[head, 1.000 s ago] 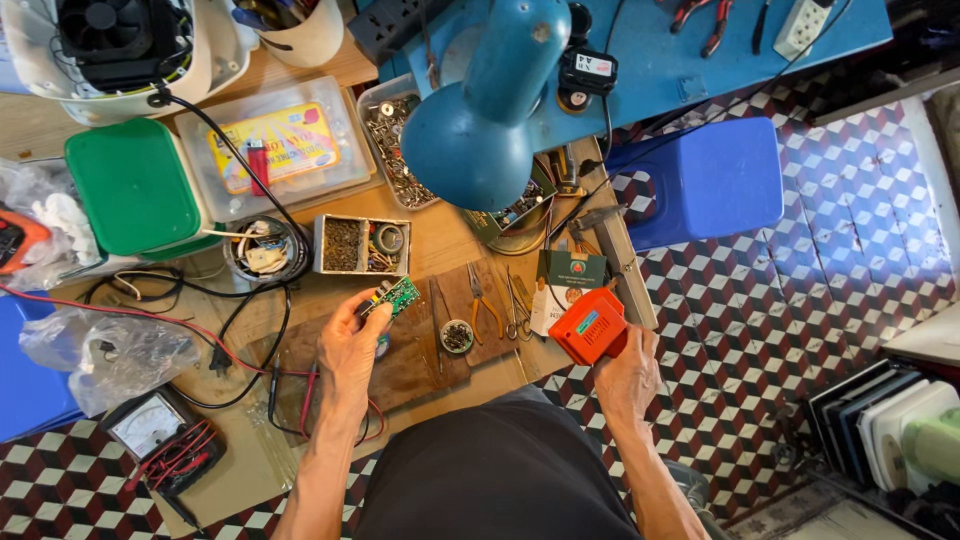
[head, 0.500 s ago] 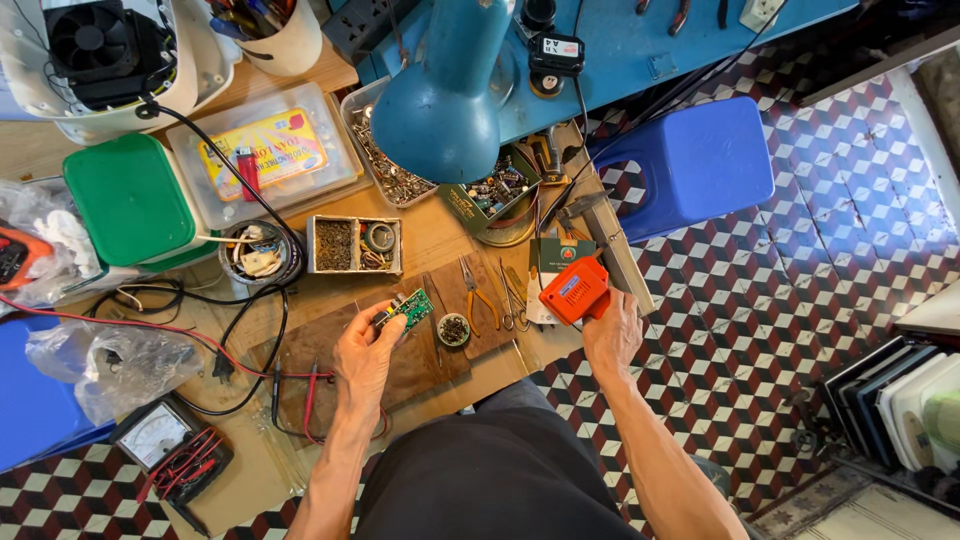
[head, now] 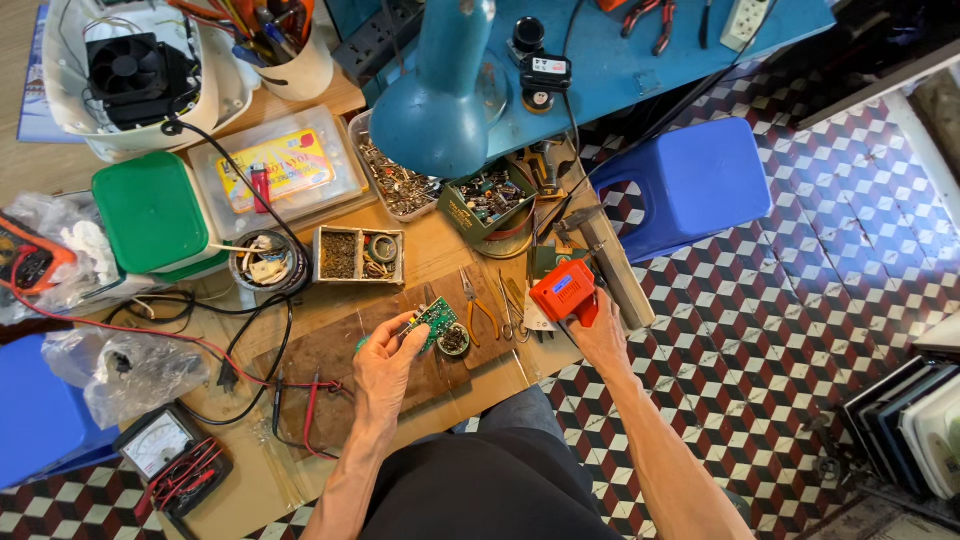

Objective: The person uses a heat gun to apply heat to a small green circuit board, then inspects it. They subsequently open a small box of electronic components and select a capacitor.

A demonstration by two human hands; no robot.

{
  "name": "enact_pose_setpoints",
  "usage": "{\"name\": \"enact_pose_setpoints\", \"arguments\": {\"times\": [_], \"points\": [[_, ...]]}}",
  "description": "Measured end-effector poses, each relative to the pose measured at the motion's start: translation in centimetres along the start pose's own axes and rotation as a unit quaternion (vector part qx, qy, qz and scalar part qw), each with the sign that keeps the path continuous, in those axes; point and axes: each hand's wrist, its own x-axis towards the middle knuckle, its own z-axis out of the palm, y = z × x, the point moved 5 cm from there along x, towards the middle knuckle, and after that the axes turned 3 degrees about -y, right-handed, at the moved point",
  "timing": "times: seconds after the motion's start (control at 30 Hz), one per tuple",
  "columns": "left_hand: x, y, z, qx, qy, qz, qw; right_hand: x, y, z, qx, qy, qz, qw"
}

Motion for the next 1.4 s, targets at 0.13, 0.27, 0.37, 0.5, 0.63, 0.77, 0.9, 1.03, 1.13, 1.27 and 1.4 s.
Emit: {"name": "enact_pose_setpoints", "arguments": {"times": [0.13,0.27,0.37,0.5,0.63,0.77,0.9,1.03,1.13,1.27,1.4], "points": [[-0.3,0.5,1.2,0.012,-0.017,0.021,1.0,-1.2,-1.0,-1.5,-0.011,0.032,0.024,0.999],[-0.5,0.5,2.4,0.018,-0.017,0.049,0.999,-3.7,-3.1,-3.8,0.037,0.088,-0.029,0.995],[-0.3,0.2,3.6,-0.027,-0.01,0.069,0.997,-3.5,-3.7,-3.7,0.032,0.051,-0.015,0.998],[0.6,-1.1,5.3,-0.039,0.005,0.057,0.998,-1.0,-2.2,-2.1,-0.193,0.033,0.021,0.98],[1.3,-2.7,6.0,-0.059,0.014,0.06,0.996,0.9,0.9,-0.5,-0.139,-0.084,0.116,0.98],[2.0,-4.4,5.9,-0.074,0.034,0.042,0.996,0.2,-0.3,-1.8,-0.096,-0.082,0.065,0.99],[3.0,-5.2,7.0,-0.076,0.057,0.009,0.995,-0.7,-4.0,-5.7,-0.061,-0.041,0.035,0.997],[3.5,-4.8,8.3,-0.083,0.061,0.021,0.995,0.9,-8.0,-11.8,0.053,0.058,-0.03,0.996],[3.4,-4.0,9.3,-0.065,0.058,0.042,0.995,6.5,-11.4,-15.3,0.086,0.129,-0.048,0.987],[3.1,-2.8,10.5,-0.077,0.042,0.092,0.992,16.4,-15.8,-17.2,0.021,0.188,-0.102,0.977],[2.5,-1.3,11.4,-0.045,0.052,0.096,0.993,22.3,-16.5,-15.8,0.034,0.141,-0.088,0.986]]}}
